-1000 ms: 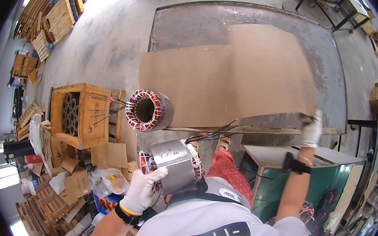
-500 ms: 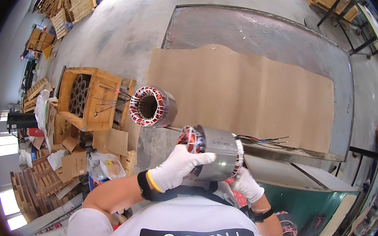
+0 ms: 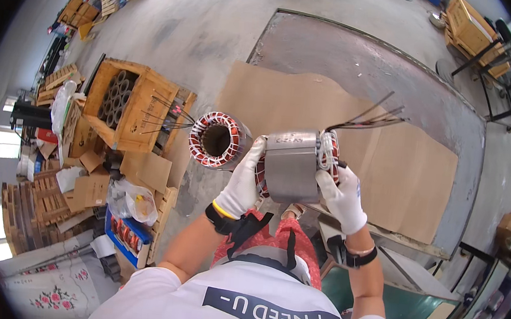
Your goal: Tying and securing copper windings of a motor stator using thread and hand tools.
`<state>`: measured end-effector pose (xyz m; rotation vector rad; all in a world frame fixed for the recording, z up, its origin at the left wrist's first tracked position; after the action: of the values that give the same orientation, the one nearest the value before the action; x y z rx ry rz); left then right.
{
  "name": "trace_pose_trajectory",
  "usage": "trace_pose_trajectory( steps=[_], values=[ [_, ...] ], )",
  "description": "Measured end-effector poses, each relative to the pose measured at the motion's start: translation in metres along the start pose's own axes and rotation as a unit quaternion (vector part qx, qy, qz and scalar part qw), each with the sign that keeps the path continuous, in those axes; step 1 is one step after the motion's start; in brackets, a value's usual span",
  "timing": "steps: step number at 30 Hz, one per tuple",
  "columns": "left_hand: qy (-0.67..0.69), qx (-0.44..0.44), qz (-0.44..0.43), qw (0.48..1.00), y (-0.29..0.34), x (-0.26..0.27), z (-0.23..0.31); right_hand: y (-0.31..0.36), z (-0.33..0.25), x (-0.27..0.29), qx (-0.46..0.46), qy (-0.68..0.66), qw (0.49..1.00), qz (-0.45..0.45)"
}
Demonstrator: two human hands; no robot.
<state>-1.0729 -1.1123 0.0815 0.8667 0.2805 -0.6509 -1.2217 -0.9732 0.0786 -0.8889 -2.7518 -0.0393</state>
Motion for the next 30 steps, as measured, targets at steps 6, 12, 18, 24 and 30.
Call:
trace_pose_trajectory(
  steps=[6,12,18,24,30],
  values=[
    [0.224,-0.034,0.008,0.974,-0.039,0.029,-0.048,-0.055,0.001,-0.021,0.051,0.147,0.979,-0.130],
    [0.325,-0.027,-0.075,0.942,-0.081,0.067,-0.100,-0.059,0.023,-0.057,0.139,0.312,0.915,-0.214],
    [-0.207,-0.130,0.142,0.959,-0.048,0.121,-0.106,-0.039,0.031,-0.073,0.144,0.356,0.896,-0.223],
    [-0.434,-0.319,0.212,0.816,0.011,0.112,-0.070,-0.038,0.013,-0.088,0.163,0.460,0.791,-0.369],
    [-0.585,-0.529,0.052,0.613,0.008,0.091,-0.042,-0.055,0.001,-0.096,0.258,0.475,0.717,-0.440]
  ],
)
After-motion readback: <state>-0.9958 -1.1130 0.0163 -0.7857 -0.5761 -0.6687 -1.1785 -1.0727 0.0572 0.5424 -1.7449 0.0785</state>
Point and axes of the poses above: each hand's wrist, its own y-axis away from the middle knuckle, its own x-axis out of the back of the hand, z = x × y, the point moved 2 cm from there along -y, towards the middle knuckle, and after that the axes turned 3 degrees about x, right-handed, at the moved point
